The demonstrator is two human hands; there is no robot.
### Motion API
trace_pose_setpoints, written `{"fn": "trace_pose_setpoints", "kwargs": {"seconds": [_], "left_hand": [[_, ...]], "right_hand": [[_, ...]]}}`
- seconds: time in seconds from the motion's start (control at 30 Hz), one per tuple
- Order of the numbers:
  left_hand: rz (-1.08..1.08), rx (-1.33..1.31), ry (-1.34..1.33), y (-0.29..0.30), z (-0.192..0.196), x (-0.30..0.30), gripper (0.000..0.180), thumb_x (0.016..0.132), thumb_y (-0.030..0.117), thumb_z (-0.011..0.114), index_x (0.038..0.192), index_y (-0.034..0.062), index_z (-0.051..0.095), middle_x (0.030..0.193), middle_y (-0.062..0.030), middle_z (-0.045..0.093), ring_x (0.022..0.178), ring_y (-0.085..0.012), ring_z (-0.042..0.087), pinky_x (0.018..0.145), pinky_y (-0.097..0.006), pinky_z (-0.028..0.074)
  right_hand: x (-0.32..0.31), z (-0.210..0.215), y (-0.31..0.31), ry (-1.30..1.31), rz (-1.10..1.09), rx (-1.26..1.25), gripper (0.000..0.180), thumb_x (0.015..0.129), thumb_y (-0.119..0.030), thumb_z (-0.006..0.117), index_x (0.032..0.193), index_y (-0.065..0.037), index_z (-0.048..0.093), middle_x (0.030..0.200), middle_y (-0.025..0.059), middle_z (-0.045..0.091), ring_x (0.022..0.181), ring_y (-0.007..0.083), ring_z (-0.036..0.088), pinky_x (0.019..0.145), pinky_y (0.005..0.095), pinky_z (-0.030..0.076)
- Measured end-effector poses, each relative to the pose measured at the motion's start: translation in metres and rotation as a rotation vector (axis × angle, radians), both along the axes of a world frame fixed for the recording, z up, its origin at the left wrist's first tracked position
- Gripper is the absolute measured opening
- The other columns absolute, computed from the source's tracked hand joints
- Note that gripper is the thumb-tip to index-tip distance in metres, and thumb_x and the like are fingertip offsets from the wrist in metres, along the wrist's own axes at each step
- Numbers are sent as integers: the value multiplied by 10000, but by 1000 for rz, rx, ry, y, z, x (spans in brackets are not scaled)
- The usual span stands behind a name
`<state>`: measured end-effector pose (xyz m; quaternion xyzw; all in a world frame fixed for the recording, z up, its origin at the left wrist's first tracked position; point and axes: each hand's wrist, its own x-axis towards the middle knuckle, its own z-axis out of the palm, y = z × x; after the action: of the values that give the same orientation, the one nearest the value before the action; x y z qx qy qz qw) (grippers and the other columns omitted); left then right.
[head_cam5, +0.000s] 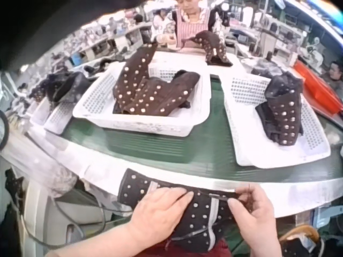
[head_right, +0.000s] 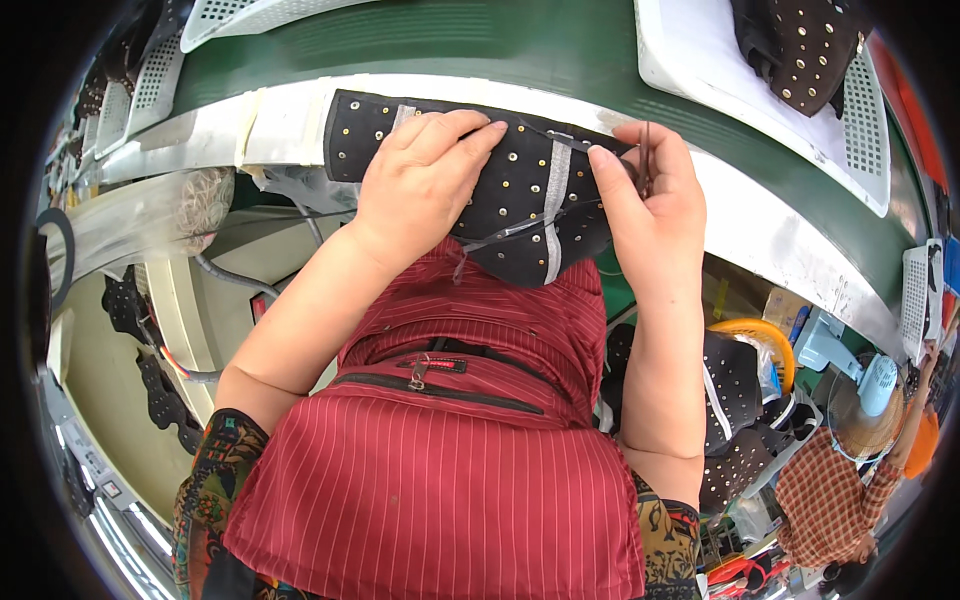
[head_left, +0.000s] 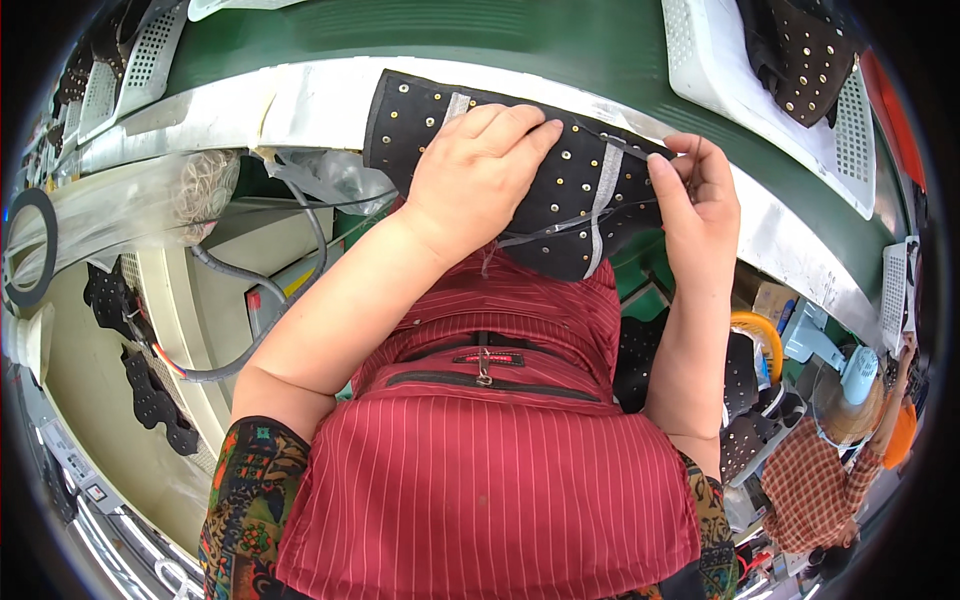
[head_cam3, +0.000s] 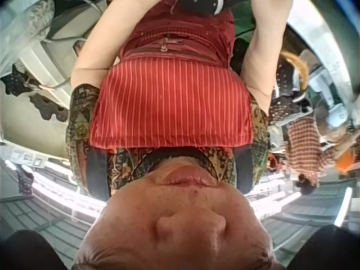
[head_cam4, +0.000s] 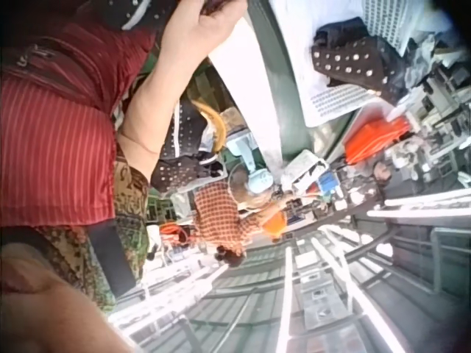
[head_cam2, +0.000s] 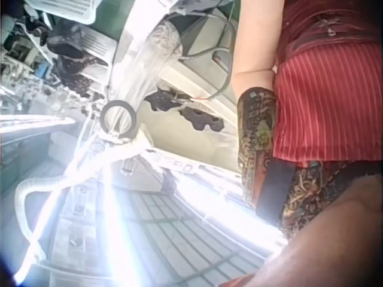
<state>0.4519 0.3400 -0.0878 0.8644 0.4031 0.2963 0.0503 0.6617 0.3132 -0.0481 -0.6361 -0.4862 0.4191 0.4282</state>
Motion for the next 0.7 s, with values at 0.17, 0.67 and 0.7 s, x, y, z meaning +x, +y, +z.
{"fn": "trace_pose_setpoints", "kwargs": {"seconds": [0.17,0.67,0.7], "left_hand": [[7,-5,47,-4,5,2,350,724,58,642,1072,56,612,1116,-39,595,891,-202,556,824,-332,446],[171,-78,178,-16,16,21,432,700,75,626,1127,36,572,1083,-36,598,861,-202,543,774,-340,464],[185,-80,162,-15,15,22,427,695,79,639,1115,44,574,1063,-40,604,866,-215,549,773,-347,468]], "right_hand": [[-5,9,2,86,13,52,152,855,-28,600,1002,-5,569,735,-48,495,660,14,428,590,157,345],[-15,22,17,66,-80,133,159,843,-29,613,1000,-18,587,734,-54,502,640,9,433,541,158,331],[-18,25,11,49,-56,154,159,844,-27,610,1000,-19,586,737,-55,503,641,9,435,540,158,333]]}}
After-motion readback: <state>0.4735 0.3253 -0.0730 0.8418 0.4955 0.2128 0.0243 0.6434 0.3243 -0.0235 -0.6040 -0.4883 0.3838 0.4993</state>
